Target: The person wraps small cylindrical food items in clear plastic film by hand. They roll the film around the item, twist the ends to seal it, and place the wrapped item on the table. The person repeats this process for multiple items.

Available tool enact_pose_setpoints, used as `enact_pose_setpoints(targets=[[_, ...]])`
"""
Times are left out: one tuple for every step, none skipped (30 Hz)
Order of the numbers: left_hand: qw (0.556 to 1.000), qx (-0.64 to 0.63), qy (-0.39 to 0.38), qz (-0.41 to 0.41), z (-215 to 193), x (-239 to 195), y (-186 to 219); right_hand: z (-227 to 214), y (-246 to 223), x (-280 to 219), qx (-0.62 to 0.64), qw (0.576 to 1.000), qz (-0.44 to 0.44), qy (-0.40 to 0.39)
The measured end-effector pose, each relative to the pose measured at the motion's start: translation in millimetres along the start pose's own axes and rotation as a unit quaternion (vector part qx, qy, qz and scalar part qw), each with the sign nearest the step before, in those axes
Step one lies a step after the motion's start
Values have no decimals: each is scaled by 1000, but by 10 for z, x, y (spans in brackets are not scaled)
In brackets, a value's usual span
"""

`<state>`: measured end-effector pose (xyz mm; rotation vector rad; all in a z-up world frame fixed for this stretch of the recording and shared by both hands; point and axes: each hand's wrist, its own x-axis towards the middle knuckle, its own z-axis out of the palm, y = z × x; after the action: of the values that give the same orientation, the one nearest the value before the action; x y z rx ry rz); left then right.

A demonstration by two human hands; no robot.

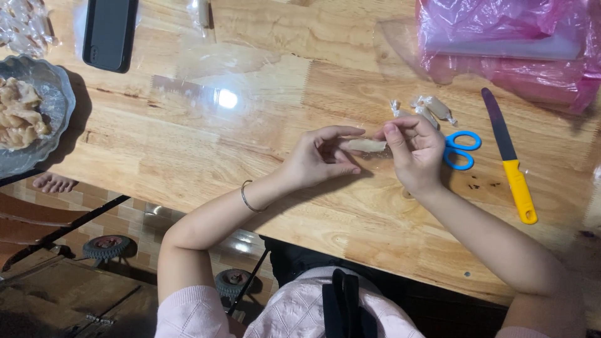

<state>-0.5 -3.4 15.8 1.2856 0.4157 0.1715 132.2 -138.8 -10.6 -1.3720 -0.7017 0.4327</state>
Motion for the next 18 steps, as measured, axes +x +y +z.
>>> enact_pose_setpoints(targets=[[1000,-10,-1,-6,-8,9,-40,-4,3,-1,-1,1000,4,0],[1000,-20,-2,-12,-15,19,-80,-7,5,-2,-3,1000,9,0],[1000,-19,-3,-12,-18,26,-87,-11,14,-4,-3,1000,9,0],[1000,-27,-6,-13,-21,33,-94,-13,23,-5,0,1000,12,1],[999,-34,-9,-14,-24,39,-102,-17,33,-6,3,1000,16,2],[999,-35,-9,-14,-23,39,-82,-23,32,-4,3,1000,16,2],[999,-29,-14,-10,-23,36,-63,-28,32,-1,-1,1000,18,2],[1000,-23,-19,-7,-22,34,-44,-33,33,2,-5,1000,21,3],[1000,-23,-19,-7,-20,30,-46,-27,22,1,-5,1000,21,3],[999,-25,-24,-10,-17,27,-48,-21,11,1,-2,1000,25,4],[999,-28,-29,-13,-11,26,-50,-18,0,0,1,1000,28,6],[999,-28,-29,-13,-14,29,-61,-19,2,1,1,1000,29,7],[999,-37,-35,-12,-17,33,-71,-20,4,4,2,1000,31,7],[998,-47,-41,-11,-20,36,-81,-20,5,7,4,999,32,6],[998,-47,-41,-11,-22,39,-105,-28,34,5,4,999,32,6],[998,-48,-42,-12,-24,43,-128,-34,63,3,9,999,37,9],[998,-49,-44,-14,-27,46,-152,-41,92,2,14,999,42,12],[998,-49,-44,-14,-22,44,-132,-33,75,11,14,999,42,12]])
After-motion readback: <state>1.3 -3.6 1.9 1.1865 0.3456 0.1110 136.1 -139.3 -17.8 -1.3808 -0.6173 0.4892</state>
